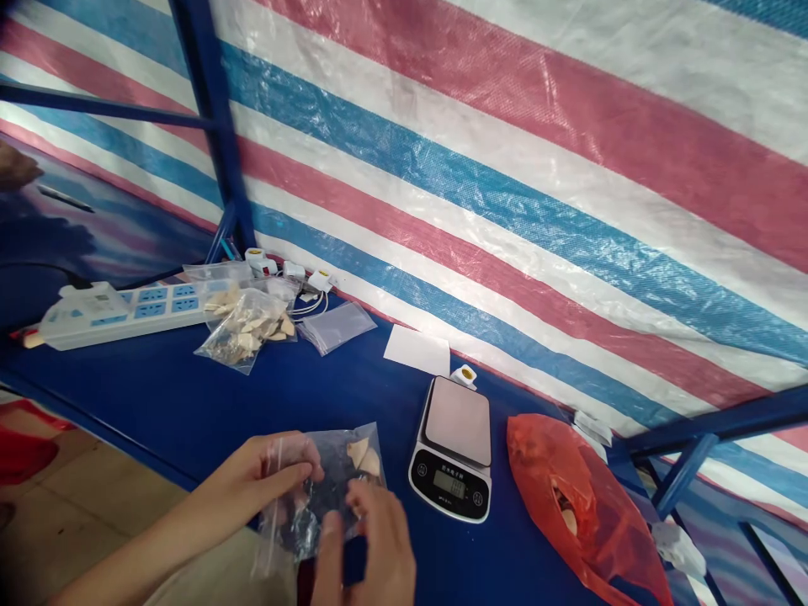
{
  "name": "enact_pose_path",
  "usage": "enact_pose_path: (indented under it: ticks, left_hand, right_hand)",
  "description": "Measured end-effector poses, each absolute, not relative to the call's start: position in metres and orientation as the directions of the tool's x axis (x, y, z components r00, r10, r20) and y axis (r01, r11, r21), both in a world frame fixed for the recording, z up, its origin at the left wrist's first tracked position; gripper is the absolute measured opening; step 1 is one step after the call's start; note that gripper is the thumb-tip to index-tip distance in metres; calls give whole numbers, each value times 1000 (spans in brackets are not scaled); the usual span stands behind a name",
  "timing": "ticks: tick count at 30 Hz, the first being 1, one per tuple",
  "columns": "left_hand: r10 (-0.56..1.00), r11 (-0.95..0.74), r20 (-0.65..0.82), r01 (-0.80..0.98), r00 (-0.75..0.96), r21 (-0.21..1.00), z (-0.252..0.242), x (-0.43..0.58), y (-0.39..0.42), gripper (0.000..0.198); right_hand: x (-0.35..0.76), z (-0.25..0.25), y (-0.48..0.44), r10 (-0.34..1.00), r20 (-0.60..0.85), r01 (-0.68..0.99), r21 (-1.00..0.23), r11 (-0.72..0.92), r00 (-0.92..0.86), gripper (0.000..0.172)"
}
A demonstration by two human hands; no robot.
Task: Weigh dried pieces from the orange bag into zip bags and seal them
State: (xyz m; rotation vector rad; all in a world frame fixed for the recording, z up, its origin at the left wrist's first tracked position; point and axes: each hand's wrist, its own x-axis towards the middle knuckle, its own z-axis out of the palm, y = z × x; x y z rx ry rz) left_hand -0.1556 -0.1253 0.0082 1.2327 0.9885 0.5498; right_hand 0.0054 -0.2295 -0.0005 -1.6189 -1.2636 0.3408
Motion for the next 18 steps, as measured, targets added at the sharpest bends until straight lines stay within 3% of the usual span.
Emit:
enact_pose_path:
  ticks: [3, 7, 9, 11, 15, 18]
  left_hand:
    - [811, 210, -250, 136, 528, 968, 10, -165, -118, 27]
    - [755, 223, -201, 44, 625, 974, 22, -169, -110, 24]
    - [728, 256, -196, 4, 657, 967, 30, -164, -105, 26]
    - [698, 258, -186, 0, 692, 966, 38, -154, -99, 28]
    - [640, 116, -170, 125, 749, 985, 59, -108, -79, 36]
    - [537, -55, -40, 82, 843, 995, 81, -53, -66, 37]
  right_hand:
    - [35, -15, -230, 813, 174, 442, -890, -112, 556, 37]
    - [45, -30, -225, 903, -90, 20, -994, -108, 421, 63]
    - [41, -28, -224, 935, -201, -233, -963, -134, 293, 60]
    - [41, -21, -226, 935, -263, -377, -912, -160, 239, 51]
    - [67, 0, -239, 858, -259, -408, -911, -64, 444, 43]
    - [110, 13, -262, 707, -204, -354, -933, 70, 677, 39]
